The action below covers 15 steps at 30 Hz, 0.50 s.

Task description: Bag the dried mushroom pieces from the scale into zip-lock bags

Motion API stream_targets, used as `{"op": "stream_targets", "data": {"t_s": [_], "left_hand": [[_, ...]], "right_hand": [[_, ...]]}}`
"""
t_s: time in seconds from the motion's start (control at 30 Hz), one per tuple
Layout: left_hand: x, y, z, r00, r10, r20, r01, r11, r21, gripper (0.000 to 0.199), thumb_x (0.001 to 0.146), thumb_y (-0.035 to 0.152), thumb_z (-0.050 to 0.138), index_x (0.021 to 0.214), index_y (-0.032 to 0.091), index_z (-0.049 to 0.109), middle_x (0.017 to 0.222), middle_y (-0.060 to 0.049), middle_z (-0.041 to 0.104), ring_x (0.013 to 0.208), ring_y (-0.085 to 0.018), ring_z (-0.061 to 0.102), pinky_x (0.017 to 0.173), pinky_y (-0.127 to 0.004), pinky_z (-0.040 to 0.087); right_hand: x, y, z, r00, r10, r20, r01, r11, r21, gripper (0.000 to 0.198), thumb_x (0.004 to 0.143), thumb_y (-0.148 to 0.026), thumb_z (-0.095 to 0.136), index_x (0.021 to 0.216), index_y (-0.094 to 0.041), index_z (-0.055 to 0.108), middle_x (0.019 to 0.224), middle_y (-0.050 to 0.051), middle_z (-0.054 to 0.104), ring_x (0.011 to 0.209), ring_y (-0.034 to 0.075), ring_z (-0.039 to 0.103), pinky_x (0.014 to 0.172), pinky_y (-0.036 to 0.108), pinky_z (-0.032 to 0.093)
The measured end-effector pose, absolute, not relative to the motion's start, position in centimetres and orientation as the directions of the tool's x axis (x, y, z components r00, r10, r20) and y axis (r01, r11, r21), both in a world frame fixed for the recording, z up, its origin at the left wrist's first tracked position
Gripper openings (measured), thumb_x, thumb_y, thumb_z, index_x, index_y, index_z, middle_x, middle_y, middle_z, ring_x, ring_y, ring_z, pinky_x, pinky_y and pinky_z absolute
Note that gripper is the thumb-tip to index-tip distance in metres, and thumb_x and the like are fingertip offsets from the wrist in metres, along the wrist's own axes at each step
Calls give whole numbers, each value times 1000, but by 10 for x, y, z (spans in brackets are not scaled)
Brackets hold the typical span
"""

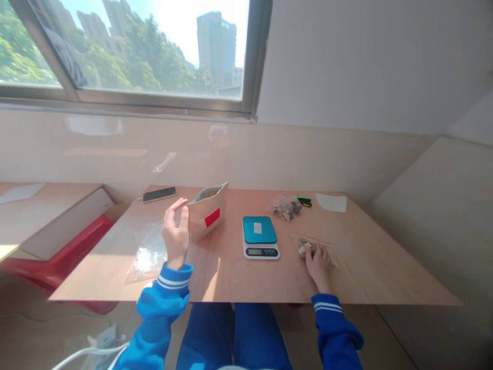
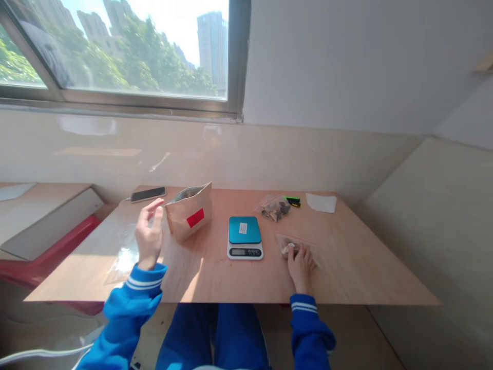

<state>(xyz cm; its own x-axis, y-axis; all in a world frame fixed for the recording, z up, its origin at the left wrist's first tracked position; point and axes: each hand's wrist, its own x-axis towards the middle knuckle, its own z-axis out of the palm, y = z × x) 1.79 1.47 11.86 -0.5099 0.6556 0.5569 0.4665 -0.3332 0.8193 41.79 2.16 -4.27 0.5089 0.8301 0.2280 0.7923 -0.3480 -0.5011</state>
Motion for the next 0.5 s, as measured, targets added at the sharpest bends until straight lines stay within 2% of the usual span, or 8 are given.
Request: {"op": "stream_targets", "data": {"t_s": [0.13, 0.27, 0.33, 0.43, 0.5], "left_hand": [[15, 44, 130, -513, 690, 510, 440, -300, 847, 40, 90, 48, 45, 111, 19, 63, 119, -9, 65, 113, -22, 58, 101, -37, 41], [14, 64, 132, -492, 757, 431, 439, -212, 873, 41, 87, 49, 49, 113, 20, 62, 119, -10, 66, 113, -24, 59, 99, -38, 43], [12, 70, 130, -457, 805, 378, 443, -162, 882, 38, 86, 45, 51, 112, 20, 62, 118, -10, 67, 112, -24, 61, 98, -38, 44], [10, 70, 125, -363, 878, 312, 449, -129, 884, 33, 86, 40, 51, 106, 19, 65, 114, -10, 70, 110, -24, 62, 97, -38, 46], [12, 65, 122, -302, 906, 296, 454, -136, 881, 30, 85, 40, 51, 100, 19, 68, 107, -9, 73, 107, -24, 64, 95, -37, 47]], "right_hand": [[418, 62, -26, 420, 898, 130, 789, -290, -541, 60, 90, -43, 32, 128, 1, 49, 135, 30, 47, 130, 39, 41, 106, 53, 28], [403, 95, 3, 339, 924, 178, 799, -183, -573, 59, 89, -44, 39, 128, -1, 50, 139, 31, 43, 134, 42, 34, 106, 62, 23], [381, 99, 19, 270, 934, 234, 807, -87, -585, 54, 90, -41, 40, 130, -5, 48, 143, 26, 42, 138, 36, 32, 109, 56, 25], [333, 88, 46, 83, 940, 331, 770, 150, -620, 45, 93, -37, 40, 131, -16, 48, 140, 13, 50, 132, 21, 43, 108, 38, 36], [298, 72, 69, -124, 890, 440, 597, 421, -683, 42, 95, -38, 39, 131, -19, 49, 136, 10, 54, 125, 19, 51, 105, 36, 40]]}}
